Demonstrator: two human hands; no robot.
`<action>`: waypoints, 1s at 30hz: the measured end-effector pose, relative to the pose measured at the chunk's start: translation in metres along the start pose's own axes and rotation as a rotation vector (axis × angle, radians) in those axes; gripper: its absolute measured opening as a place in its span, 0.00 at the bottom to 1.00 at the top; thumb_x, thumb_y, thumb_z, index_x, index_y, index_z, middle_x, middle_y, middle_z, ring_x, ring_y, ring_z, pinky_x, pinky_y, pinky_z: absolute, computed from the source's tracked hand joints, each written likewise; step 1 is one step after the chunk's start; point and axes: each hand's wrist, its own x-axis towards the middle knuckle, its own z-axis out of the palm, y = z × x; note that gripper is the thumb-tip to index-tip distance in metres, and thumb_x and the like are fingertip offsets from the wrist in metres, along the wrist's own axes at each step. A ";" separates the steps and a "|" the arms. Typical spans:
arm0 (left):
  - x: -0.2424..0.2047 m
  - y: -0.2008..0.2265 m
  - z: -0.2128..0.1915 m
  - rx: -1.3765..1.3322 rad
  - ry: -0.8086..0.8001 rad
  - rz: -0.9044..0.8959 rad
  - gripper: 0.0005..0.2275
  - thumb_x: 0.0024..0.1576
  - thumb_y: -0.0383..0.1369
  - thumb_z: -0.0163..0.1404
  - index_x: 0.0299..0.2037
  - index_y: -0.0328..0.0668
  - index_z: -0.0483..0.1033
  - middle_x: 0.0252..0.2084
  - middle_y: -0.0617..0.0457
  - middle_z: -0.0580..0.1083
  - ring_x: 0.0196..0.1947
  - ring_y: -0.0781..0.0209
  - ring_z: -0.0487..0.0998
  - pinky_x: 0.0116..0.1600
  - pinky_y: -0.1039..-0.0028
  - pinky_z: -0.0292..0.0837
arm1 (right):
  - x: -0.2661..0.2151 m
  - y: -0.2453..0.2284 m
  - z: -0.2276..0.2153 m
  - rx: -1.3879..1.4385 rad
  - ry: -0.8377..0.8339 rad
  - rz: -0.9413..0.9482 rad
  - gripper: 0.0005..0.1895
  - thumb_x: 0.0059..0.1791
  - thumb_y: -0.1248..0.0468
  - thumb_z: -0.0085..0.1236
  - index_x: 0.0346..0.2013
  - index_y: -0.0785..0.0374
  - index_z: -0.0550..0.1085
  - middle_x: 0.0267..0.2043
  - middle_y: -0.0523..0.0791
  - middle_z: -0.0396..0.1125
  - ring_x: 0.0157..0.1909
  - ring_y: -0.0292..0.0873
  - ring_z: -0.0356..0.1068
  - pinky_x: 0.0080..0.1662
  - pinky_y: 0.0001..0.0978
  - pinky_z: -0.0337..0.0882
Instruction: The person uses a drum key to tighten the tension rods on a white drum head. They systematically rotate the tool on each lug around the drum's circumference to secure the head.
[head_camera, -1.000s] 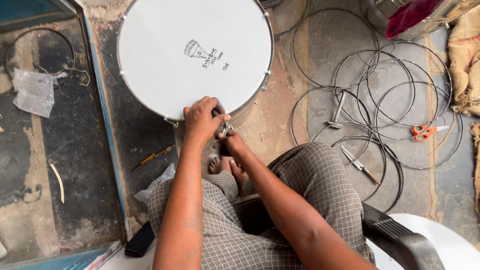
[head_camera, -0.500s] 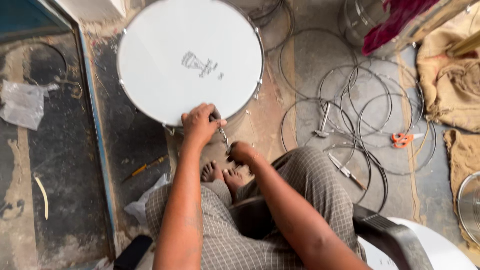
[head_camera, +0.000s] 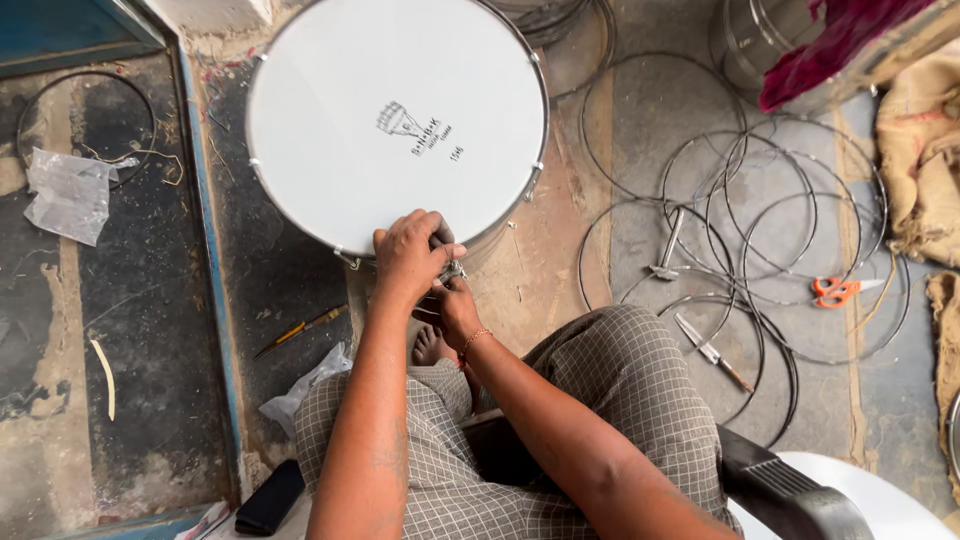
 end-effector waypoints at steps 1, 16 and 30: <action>0.001 0.002 -0.001 0.004 -0.008 -0.013 0.13 0.46 0.40 0.66 0.27 0.46 0.75 0.30 0.60 0.74 0.41 0.59 0.75 0.50 0.62 0.56 | 0.004 0.006 -0.005 0.013 -0.017 -0.029 0.08 0.56 0.64 0.47 0.48 0.62 0.68 0.33 0.45 0.69 0.30 0.42 0.69 0.32 0.39 0.71; 0.000 -0.003 0.003 -0.001 0.018 0.025 0.13 0.46 0.41 0.66 0.29 0.45 0.75 0.33 0.58 0.75 0.42 0.56 0.75 0.50 0.59 0.56 | 0.023 -0.123 -0.058 -1.981 -0.047 -0.017 0.13 0.51 0.61 0.54 0.36 0.64 0.83 0.32 0.52 0.75 0.32 0.50 0.76 0.35 0.45 0.75; 0.002 0.001 0.003 0.009 0.005 0.013 0.13 0.46 0.41 0.66 0.28 0.46 0.75 0.31 0.60 0.74 0.40 0.58 0.75 0.50 0.61 0.55 | -0.042 -0.072 -0.008 -0.409 -0.025 0.377 0.08 0.54 0.66 0.47 0.47 0.65 0.66 0.39 0.52 0.76 0.36 0.52 0.78 0.37 0.46 0.79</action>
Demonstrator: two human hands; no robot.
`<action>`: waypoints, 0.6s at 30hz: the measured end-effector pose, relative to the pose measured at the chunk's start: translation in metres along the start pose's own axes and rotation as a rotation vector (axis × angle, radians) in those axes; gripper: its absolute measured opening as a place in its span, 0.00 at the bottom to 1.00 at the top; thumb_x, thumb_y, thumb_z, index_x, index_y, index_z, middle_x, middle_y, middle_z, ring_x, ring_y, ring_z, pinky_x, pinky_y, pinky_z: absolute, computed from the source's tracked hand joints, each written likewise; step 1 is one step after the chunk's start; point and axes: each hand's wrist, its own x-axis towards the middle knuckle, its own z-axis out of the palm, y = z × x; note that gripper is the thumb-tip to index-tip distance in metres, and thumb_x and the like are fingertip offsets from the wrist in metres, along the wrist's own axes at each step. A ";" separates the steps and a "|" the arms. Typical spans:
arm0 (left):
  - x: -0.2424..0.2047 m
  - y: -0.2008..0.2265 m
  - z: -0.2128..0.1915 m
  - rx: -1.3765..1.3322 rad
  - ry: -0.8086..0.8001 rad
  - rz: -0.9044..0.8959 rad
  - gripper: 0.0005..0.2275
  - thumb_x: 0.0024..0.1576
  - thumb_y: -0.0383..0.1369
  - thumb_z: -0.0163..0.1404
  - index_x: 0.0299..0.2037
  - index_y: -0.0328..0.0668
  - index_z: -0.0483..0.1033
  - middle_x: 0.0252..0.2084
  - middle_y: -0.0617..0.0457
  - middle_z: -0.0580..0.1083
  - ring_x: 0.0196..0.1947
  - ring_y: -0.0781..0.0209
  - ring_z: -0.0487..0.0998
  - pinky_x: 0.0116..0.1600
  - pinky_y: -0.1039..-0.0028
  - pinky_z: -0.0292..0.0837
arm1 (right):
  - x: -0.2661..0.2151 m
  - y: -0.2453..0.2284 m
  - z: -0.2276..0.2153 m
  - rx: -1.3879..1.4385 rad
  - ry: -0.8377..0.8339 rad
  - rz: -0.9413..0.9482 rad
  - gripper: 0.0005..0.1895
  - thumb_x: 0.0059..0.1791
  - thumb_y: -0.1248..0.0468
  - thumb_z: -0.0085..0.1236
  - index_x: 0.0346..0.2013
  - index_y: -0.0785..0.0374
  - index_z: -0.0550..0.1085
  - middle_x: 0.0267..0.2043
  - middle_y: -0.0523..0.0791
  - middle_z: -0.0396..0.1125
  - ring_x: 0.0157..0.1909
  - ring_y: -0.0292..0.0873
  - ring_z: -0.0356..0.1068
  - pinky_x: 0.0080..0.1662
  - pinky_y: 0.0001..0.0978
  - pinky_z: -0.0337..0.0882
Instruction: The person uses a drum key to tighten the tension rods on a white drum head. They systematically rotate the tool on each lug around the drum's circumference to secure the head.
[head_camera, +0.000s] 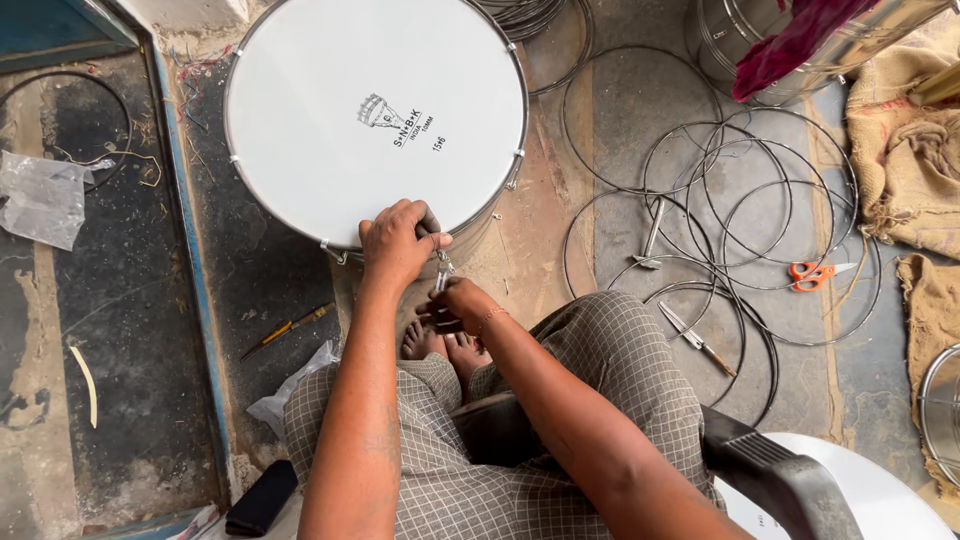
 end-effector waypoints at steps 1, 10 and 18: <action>0.001 0.002 -0.001 0.002 -0.005 -0.008 0.13 0.46 0.41 0.66 0.28 0.45 0.75 0.31 0.60 0.74 0.40 0.58 0.75 0.50 0.62 0.55 | 0.005 -0.006 0.004 0.037 0.002 -0.012 0.08 0.55 0.65 0.45 0.47 0.64 0.65 0.40 0.51 0.76 0.37 0.52 0.78 0.38 0.47 0.78; 0.000 0.005 -0.002 0.020 -0.033 -0.039 0.13 0.47 0.41 0.65 0.28 0.45 0.75 0.30 0.60 0.74 0.39 0.58 0.75 0.49 0.62 0.56 | 0.069 0.040 0.018 0.380 0.002 -0.306 0.09 0.56 0.63 0.47 0.48 0.64 0.67 0.35 0.49 0.70 0.33 0.45 0.73 0.39 0.42 0.78; 0.001 0.007 0.000 0.033 -0.023 -0.025 0.14 0.46 0.42 0.66 0.29 0.44 0.75 0.31 0.59 0.75 0.38 0.57 0.76 0.49 0.61 0.57 | 0.039 -0.071 -0.065 -1.071 0.047 -0.022 0.13 0.50 0.57 0.59 0.30 0.66 0.77 0.22 0.47 0.67 0.21 0.43 0.64 0.27 0.40 0.67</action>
